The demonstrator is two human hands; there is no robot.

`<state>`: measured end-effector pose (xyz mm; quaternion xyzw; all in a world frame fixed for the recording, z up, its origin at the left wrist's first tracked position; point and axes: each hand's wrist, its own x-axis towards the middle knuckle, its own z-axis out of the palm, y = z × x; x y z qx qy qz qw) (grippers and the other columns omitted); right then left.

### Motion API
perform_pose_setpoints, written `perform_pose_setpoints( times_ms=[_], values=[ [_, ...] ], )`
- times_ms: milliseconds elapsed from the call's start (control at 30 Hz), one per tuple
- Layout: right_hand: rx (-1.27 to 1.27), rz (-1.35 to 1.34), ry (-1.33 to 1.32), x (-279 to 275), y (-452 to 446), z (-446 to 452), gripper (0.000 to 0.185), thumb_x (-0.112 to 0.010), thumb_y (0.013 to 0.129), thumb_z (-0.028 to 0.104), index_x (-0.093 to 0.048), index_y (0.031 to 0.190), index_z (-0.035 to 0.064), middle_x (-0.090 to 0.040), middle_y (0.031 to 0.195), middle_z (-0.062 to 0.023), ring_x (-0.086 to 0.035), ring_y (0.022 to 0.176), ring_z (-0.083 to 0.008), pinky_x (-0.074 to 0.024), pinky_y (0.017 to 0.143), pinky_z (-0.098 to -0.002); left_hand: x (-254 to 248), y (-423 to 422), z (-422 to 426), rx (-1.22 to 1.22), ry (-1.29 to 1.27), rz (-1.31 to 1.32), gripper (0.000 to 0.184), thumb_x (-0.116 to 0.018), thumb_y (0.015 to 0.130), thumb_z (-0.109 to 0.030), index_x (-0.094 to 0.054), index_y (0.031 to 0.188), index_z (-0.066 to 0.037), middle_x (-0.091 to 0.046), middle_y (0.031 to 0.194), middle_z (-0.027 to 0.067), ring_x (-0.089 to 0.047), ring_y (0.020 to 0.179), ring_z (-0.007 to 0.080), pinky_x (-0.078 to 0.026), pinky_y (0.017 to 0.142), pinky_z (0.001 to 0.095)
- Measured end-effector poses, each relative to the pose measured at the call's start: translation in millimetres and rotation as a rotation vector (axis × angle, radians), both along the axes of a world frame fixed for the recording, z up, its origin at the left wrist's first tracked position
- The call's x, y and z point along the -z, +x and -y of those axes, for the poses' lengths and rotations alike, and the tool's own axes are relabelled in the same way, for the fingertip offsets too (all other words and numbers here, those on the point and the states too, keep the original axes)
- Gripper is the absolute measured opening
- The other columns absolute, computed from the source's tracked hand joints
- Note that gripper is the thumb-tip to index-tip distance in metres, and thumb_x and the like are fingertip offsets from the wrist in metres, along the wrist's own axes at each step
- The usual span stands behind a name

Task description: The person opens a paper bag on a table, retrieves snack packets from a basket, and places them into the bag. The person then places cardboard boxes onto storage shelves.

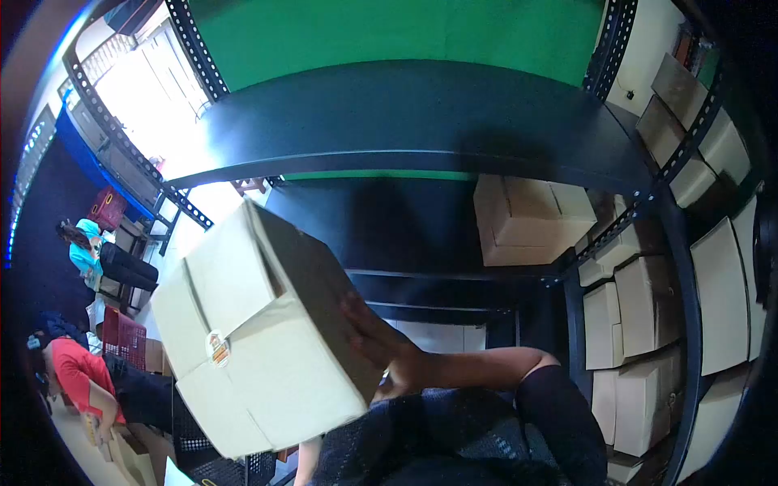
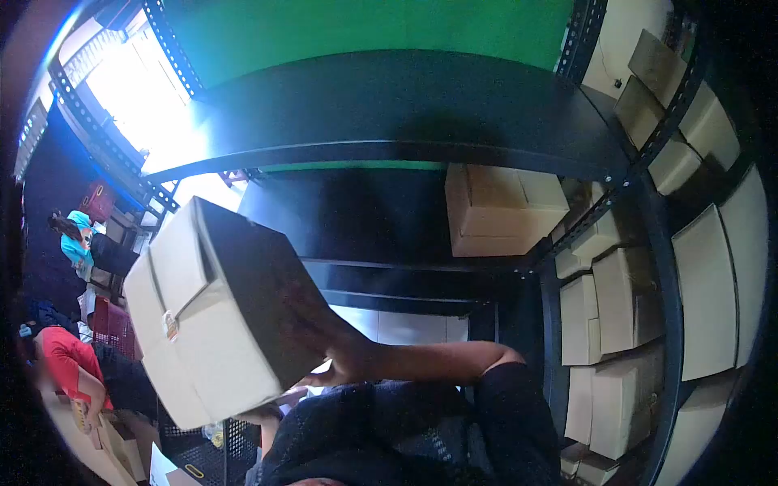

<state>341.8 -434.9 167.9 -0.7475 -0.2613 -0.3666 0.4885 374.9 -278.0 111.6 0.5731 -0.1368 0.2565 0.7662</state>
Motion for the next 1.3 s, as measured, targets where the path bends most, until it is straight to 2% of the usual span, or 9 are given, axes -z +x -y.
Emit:
perform_pose_setpoints(
  times_ms=[333, 367, 400, 433, 533, 733, 900, 1067, 1300],
  values=[
    [0.434, -0.267, 0.107, 69, -50, 48, 0.084, -0.067, 0.082, 0.031, -0.018, 0.147, 0.01, -0.017, 0.149, -0.0242, -0.022, 0.137, -0.0406, -0.023, 0.11, -0.0462, 93, 45, -28, 0.477, 0.456, 0.108, 0.039, -0.044, 0.095, -0.038, -0.048, 0.112, -0.003, -0.055, 0.109, 0.0088, -0.054, 0.101, 0.0186, -0.043, 0.088, 0.0339],
    [0.435, -0.272, 0.106, 74, -54, 51, 0.084, -0.067, 0.082, 0.031, -0.018, 0.147, 0.01, -0.017, 0.149, -0.0242, -0.022, 0.137, -0.0406, -0.023, 0.11, -0.0462, 83, 41, 3, 0.544, 0.098, -0.182, 0.038, -0.043, 0.095, -0.034, -0.049, 0.112, -0.001, -0.056, 0.108, 0.0098, -0.054, 0.101, 0.0189, -0.044, 0.087, 0.0338],
    [0.567, -0.265, 0.153, 83, -55, 56, 0.078, -0.064, 0.084, 0.039, -0.025, 0.141, 0.0024, -0.036, 0.135, -0.0214, -0.038, 0.123, -0.0312, -0.0336, 0.1, -0.0411, 54, 40, 44, 0.299, 0.109, -0.077, 0.05, -0.037, 0.095, -0.046, -0.055, 0.089, 0.0, -0.058, 0.093, 0.0079, -0.054, 0.085, 0.0162, -0.042, 0.074, 0.0331],
    [0.7, -0.257, 0.202, 92, -57, 60, 0.078, -0.061, 0.086, 0.047, -0.033, 0.136, -0.0052, -0.054, 0.12, -0.0186, -0.055, 0.109, -0.0218, -0.0443, 0.091, -0.036, 69, 50, 49, 0.509, -0.06, -0.368, 0.055, -0.034, 0.095, -0.05, -0.054, 0.099, 0.002, -0.056, 0.101, 0.0101, -0.054, 0.093, 0.017, -0.042, 0.082, 0.0329],
    [0.693, -0.296, 0.287, 100, -57, 97, 0.074, -0.062, 0.086, 0.037, -0.03, 0.14, -0.0026, -0.036, 0.141, -0.025, -0.034, 0.132, -0.0355, -0.0274, 0.108, -0.0399, 68, 75, 97, 0.479, 0.255, 0.02, 0.054, -0.036, 0.097, -0.046, -0.047, 0.116, 0.003, -0.053, 0.11, 0.0128, -0.051, 0.105, 0.0198, -0.041, 0.089, 0.0328],
    [1.008, -0.166, 0.337, 98, -32, 151, 0.061, -0.056, 0.091, 0.035, -0.037, 0.135, -0.0036, -0.046, 0.132, -0.0221, -0.045, 0.123, -0.0305, -0.0339, 0.102, -0.0383, 30, 82, 177, 0.629, 0.179, -0.131, 0.049, -0.038, 0.099, -0.036, -0.048, 0.123, 0.005, -0.059, 0.095, 0.0084, -0.052, 0.088, 0.0131, -0.043, 0.079, 0.0283],
    [1.17, -0.174, 0.288, 119, -18, 164, 0.051, -0.05, 0.095, 0.031, -0.041, 0.131, -0.0029, -0.052, 0.123, -0.0191, -0.049, 0.117, -0.0267, -0.0348, 0.099, -0.0357, 47, 99, 209, 0.646, 0.297, -0.054, 0.042, -0.033, 0.101, -0.028, -0.047, 0.126, 0.004, -0.059, 0.105, 0.0118, -0.055, 0.094, 0.0158, -0.043, 0.083, 0.0287],
    [1.228, -0.232, 0.361, 136, -7, 178, 0.048, -0.047, 0.097, 0.031, -0.041, 0.131, -0.0018, -0.051, 0.125, -0.0204, -0.047, 0.118, -0.0277, -0.0334, 0.101, -0.0365, 57, 121, 231, 0.641, 0.421, 0.1, 0.05, -0.027, 0.1, -0.034, -0.045, 0.13, 0.002, -0.047, 0.129, 0.0236, -0.04, 0.124, 0.0373, -0.03, 0.104, 0.0413],
    [1.279, -0.233, 0.52, 109, 9, 177, 0.052, -0.045, 0.098, 0.034, -0.041, 0.132, -0.0043, -0.047, 0.13, -0.0222, -0.044, 0.123, -0.029, -0.0315, 0.103, -0.0353, 34, 128, 236, 0.691, 0.452, 0.107, 0.049, -0.035, 0.099, -0.036, -0.044, 0.135, -0.004, -0.031, 0.144, 0.022, -0.029, 0.135, 0.0346, -0.026, 0.108, 0.0404]
  ],
)
